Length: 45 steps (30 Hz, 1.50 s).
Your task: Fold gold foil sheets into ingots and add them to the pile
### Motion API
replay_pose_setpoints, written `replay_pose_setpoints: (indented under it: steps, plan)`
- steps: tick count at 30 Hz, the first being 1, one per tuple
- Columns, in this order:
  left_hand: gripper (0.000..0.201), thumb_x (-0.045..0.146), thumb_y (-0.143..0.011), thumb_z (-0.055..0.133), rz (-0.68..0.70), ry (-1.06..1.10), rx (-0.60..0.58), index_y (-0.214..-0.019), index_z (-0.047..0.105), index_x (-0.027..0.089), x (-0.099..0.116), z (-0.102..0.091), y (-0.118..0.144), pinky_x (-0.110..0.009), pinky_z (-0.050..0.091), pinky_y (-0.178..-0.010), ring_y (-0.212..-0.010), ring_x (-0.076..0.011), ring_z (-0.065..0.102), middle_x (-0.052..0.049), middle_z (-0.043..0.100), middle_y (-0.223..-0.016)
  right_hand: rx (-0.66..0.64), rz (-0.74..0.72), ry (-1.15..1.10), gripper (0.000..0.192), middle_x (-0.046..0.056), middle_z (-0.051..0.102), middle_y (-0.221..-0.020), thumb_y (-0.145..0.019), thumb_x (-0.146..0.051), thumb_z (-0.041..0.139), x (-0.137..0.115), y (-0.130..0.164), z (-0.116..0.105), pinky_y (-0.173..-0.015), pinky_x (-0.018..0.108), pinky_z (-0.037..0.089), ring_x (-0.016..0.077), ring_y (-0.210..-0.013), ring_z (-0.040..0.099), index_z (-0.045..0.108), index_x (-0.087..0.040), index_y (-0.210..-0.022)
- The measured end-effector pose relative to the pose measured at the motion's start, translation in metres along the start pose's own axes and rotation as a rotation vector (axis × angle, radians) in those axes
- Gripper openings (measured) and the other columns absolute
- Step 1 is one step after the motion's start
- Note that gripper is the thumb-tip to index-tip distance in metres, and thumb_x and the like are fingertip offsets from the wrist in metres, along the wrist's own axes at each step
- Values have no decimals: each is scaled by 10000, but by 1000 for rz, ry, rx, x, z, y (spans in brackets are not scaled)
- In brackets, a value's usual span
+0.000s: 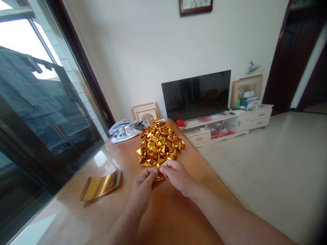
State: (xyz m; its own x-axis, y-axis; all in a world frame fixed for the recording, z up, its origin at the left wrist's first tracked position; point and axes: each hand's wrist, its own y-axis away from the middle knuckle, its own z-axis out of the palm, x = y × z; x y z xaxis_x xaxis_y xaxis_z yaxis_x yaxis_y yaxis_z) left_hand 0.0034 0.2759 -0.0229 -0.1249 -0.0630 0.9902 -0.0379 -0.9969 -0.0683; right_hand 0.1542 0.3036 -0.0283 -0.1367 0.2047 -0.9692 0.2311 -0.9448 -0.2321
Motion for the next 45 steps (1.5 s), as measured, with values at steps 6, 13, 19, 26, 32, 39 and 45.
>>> replay_pose_setpoints:
  steps: [6, 13, 19, 26, 32, 39, 45]
  plan:
    - [218, 365, -823, 741, -33, 137, 3, -807, 676, 157, 0, -6, -1, -204, 408, -625, -650, -98, 517, 17, 614, -714, 79, -11, 12, 153, -48, 474, -629, -809, -241, 543, 0, -2, -5, -551, 250, 307, 114, -616, 403, 510, -193, -668]
    - [203, 357, -819, 749, -48, 152, -37, -838, 710, 159, 1, -4, 0, -220, 428, -674, -699, -114, 544, -5, 646, -759, 54, -11, -11, 155, -43, 504, -675, -828, -310, 604, -9, 0, -3, -598, 252, 358, 120, -652, 437, 565, -190, -739]
    - [182, 331, -847, 722, -50, 128, -97, -900, 732, 158, 2, -2, 1, -230, 451, -744, -786, -137, 597, -35, 699, -836, 18, 54, -9, 181, -30, 569, -744, -759, -323, 704, -17, 3, 0, -642, 264, 399, 135, -698, 495, 627, -181, -840]
    - [186, 341, -859, 709, -59, 130, -131, -874, 724, 156, 4, -1, 4, -246, 456, -743, -776, -143, 591, -41, 695, -833, 14, 86, -70, 140, -45, 530, -672, -774, -305, 672, -13, 2, -2, -589, 253, 347, 119, -638, 448, 611, -179, -780]
    - [223, 365, -845, 726, -51, 41, -111, -793, 687, 151, 3, -1, 3, -204, 375, -619, -624, -93, 473, 9, 596, -682, 19, 51, -89, 180, -38, 536, -674, -780, -339, 683, -9, 0, -3, -612, 256, 353, 122, -650, 451, 606, -180, -747]
    - [285, 413, -870, 685, -31, -39, -154, -762, 687, 149, 6, -4, 2, -235, 380, -684, -690, -128, 496, -12, 626, -727, 50, 54, -158, 241, -47, 510, -658, -769, -392, 701, -4, -6, -11, -609, 262, 335, 118, -634, 427, 586, -183, -737]
    - [301, 440, -863, 686, -14, -99, -164, -784, 694, 150, 4, -11, -1, -260, 396, -749, -759, -159, 532, -36, 661, -787, 42, 136, -209, 283, -55, 501, -629, -737, -429, 729, -9, -9, -21, -571, 251, 297, 105, -584, 391, 579, -189, -737]
